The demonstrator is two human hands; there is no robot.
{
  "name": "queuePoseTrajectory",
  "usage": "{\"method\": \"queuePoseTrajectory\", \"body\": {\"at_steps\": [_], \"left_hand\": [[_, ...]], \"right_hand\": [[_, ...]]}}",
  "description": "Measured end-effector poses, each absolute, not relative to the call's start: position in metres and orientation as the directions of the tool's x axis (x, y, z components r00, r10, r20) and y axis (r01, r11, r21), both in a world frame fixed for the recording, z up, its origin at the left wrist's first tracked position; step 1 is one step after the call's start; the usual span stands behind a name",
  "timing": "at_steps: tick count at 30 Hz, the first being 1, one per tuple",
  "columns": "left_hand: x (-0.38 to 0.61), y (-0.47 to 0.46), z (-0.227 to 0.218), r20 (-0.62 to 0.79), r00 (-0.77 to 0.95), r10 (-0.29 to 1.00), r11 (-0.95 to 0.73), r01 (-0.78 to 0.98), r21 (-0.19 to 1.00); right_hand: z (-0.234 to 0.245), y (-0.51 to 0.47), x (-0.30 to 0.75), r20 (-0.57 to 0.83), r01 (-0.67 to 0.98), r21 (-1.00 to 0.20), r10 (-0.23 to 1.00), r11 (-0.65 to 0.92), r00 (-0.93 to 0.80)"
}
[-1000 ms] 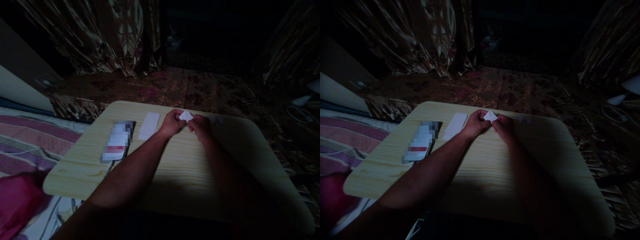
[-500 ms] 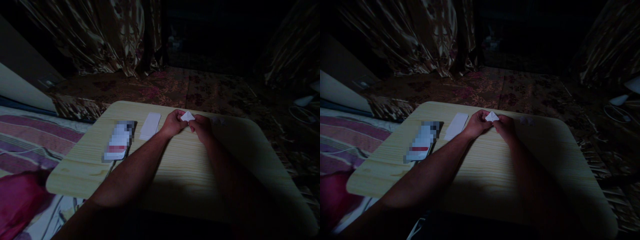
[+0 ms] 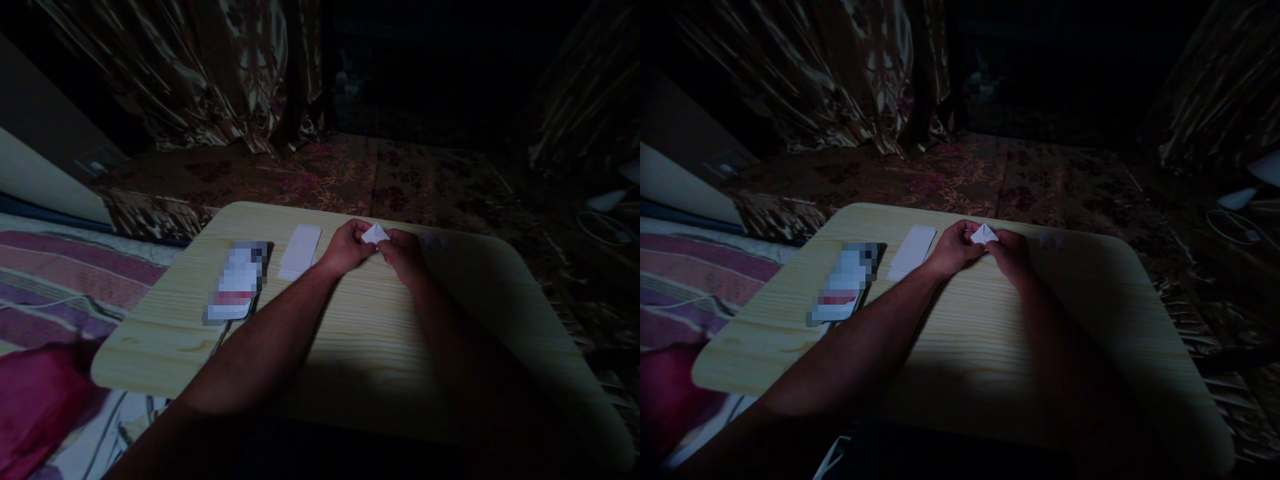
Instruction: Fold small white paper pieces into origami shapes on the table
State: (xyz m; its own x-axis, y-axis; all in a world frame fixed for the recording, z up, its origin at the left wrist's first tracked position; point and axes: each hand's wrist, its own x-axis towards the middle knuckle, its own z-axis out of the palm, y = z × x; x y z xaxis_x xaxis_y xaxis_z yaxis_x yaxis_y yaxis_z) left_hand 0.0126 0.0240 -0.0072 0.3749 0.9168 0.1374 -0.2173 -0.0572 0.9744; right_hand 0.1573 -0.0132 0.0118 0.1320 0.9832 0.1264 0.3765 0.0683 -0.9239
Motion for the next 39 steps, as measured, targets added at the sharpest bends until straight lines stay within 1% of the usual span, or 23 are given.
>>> {"method": "queuePoseTrajectory", "body": {"at_steps": [4, 9, 13, 18, 24, 33, 39], "left_hand": [[0.013, 0.023, -0.006, 0.135, 0.364, 0.921, -0.065, -0.198, 0.978], [0.012, 0.022, -0.004, 0.13, 0.349, 0.928, -0.084, -0.143, 0.986], [0.01, 0.02, -0.003, 0.138, 0.371, 0.918, -0.13, -0.047, 0.99], [0.01, 0.02, -0.004, 0.165, 0.361, 0.918, -0.193, 0.041, 0.98], [0.01, 0.022, -0.008, 0.174, 0.369, 0.913, -0.209, 0.059, 0.976], [0.009, 0.021, -0.005, 0.14, 0.418, 0.898, -0.168, 0.032, 0.985], [0.009, 0.021, -0.005, 0.145, 0.422, 0.895, -0.175, 0.034, 0.984]], "right_hand": [[0.01, -0.013, 0.158, 0.123, 0.363, -0.93, 0.982, 0.062, 0.146], [0.011, -0.013, 0.158, 0.151, 0.379, -0.923, 0.971, 0.07, 0.187], [0.009, -0.012, 0.157, 0.157, 0.343, -0.937, 0.956, 0.065, 0.249], [0.0, -0.009, 0.157, 0.194, 0.329, -0.939, 0.945, 0.1, 0.265], [-0.005, -0.007, 0.156, 0.191, 0.312, -0.944, 0.947, 0.105, 0.257], [0.002, -0.01, 0.157, 0.204, 0.367, -0.924, 0.95, 0.107, 0.238], [0.0, -0.009, 0.156, 0.196, 0.359, -0.929, 0.946, 0.094, 0.259]]}}
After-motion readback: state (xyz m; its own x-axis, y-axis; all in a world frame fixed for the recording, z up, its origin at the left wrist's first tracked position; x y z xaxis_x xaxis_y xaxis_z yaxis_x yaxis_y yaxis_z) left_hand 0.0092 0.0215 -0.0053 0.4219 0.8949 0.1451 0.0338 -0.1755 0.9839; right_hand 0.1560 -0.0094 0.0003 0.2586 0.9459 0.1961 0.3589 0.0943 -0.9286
